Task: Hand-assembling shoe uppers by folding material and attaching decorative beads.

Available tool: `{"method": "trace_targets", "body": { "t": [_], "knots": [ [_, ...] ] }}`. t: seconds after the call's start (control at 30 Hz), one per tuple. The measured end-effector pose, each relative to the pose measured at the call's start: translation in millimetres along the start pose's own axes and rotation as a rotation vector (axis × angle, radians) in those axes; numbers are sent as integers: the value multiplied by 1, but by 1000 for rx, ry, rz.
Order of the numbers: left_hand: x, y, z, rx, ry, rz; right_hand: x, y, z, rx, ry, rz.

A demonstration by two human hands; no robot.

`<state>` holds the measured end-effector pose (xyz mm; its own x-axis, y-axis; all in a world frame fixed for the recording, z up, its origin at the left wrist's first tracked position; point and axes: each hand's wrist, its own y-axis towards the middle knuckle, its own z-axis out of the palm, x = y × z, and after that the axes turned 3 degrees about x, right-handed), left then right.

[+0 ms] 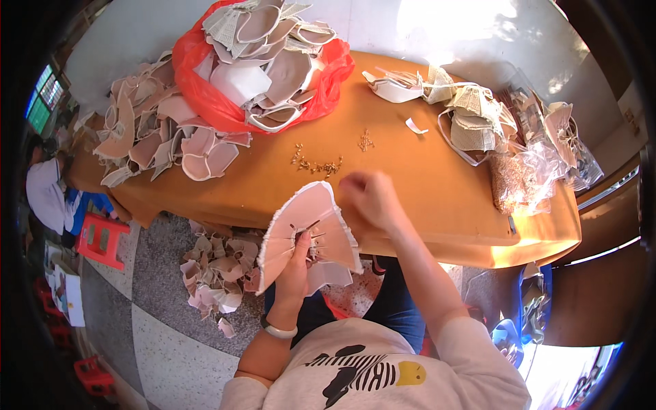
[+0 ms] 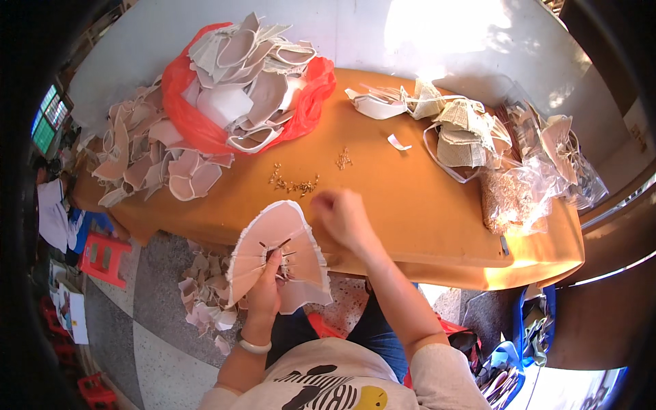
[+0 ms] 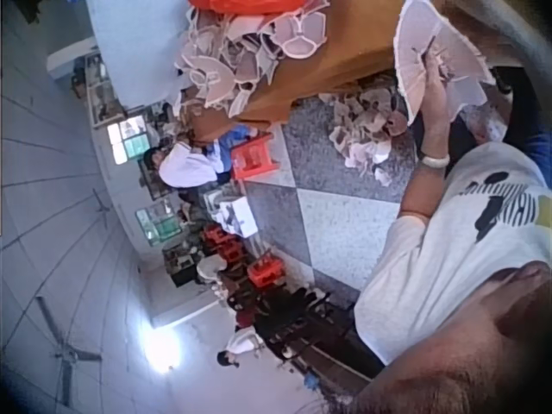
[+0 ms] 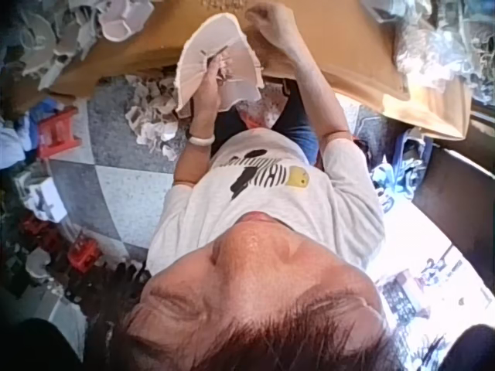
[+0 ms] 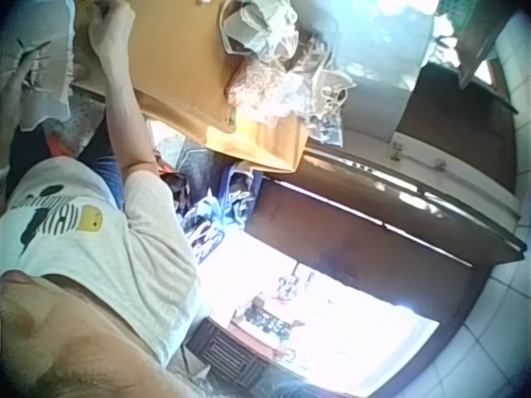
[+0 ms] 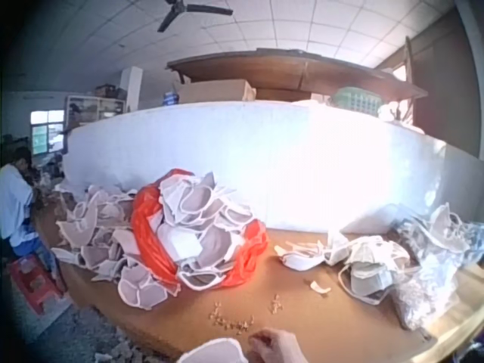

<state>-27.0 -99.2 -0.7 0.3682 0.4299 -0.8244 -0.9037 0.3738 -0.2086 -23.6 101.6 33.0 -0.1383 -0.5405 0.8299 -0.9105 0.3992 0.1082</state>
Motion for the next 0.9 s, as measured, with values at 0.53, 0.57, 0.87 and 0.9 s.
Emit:
{"method": "trace_targets", "body": {
  "t": [0.53,0.57,0.87,0.9],
  "knots": [
    [8,18,-16,6,123,-11,-10,52,-7,-55,-129,-205],
    [12,18,-20,17,144,9,3,35,-10,-31,11,-208],
    [9,13,-10,123,252,30,16,-53,17,150,4,-326],
    [7,10,0,51,226,125,18,-54,17,137,-13,-321]
  ]
}}
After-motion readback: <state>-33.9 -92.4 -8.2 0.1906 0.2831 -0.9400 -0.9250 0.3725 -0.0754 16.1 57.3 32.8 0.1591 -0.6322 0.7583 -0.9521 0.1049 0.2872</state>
